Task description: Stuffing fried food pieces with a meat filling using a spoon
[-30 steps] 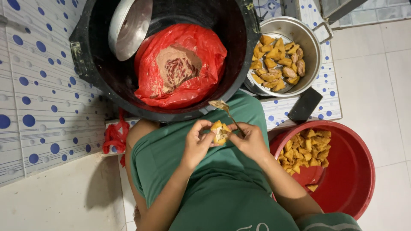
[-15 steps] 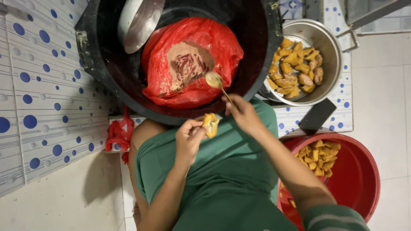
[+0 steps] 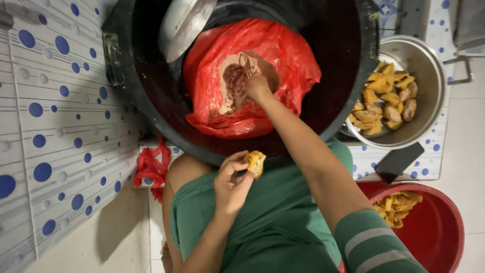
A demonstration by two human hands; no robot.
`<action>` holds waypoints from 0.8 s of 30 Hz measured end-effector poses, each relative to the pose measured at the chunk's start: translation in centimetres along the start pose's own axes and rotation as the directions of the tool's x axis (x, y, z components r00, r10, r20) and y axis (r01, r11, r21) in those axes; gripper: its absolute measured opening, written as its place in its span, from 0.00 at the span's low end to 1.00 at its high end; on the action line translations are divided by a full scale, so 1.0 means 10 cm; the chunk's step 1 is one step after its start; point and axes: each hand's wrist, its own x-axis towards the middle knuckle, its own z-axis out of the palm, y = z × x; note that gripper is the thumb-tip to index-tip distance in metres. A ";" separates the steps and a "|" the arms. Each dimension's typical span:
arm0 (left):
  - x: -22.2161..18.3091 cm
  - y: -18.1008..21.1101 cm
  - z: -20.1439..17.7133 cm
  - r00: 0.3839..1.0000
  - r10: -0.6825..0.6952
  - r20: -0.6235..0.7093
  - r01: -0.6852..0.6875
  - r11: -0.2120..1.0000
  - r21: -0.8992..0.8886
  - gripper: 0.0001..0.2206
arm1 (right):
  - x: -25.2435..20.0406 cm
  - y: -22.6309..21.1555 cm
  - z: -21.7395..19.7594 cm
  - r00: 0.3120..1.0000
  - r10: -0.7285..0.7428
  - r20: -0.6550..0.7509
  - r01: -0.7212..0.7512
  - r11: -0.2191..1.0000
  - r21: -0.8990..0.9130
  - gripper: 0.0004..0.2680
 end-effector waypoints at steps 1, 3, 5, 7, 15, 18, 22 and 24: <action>0.02 0.02 -0.01 1.000 -0.008 -0.007 0.008 1.000 0.000 0.08 | -0.22 -0.16 -0.11 1.000 0.003 0.009 -0.003 1.000 -0.006 0.14; 0.04 0.07 -0.01 0.997 0.072 0.016 -0.073 0.997 0.031 0.08 | -0.67 -0.47 -0.33 0.998 0.050 0.028 -0.053 0.994 0.100 0.15; 0.06 0.17 -0.03 0.998 0.054 0.026 -0.055 0.998 0.022 0.08 | -0.64 -0.44 -0.20 0.999 0.025 0.037 -0.029 0.995 0.095 0.15; 0.06 0.22 -0.04 0.999 0.038 0.037 -0.038 0.999 0.013 0.08 | -0.53 -0.35 -0.03 0.999 0.001 0.045 -0.006 0.996 0.092 0.15; 0.05 0.23 -0.03 0.997 0.019 0.070 -0.016 0.999 -0.039 0.07 | -1.28 -0.68 -0.44 0.976 -0.178 0.121 0.179 0.984 0.002 0.14; 0.03 0.05 -0.05 0.998 0.008 0.061 -0.004 0.998 -0.065 0.08 | -1.78 -0.95 -0.87 0.957 -0.233 0.175 0.245 0.968 -0.050 0.14; 0.05 0.03 -0.03 0.997 -0.027 0.065 0.032 0.997 -0.076 0.07 | -2.03 -1.07 -1.34 0.933 -0.291 0.214 0.318 0.943 -0.102 0.14; 0.04 -0.02 -0.03 0.998 -0.055 0.023 0.057 0.993 -0.103 0.08 | -1.63 -0.78 -1.18 0.913 -0.326 0.245 0.403 0.810 -0.426 0.11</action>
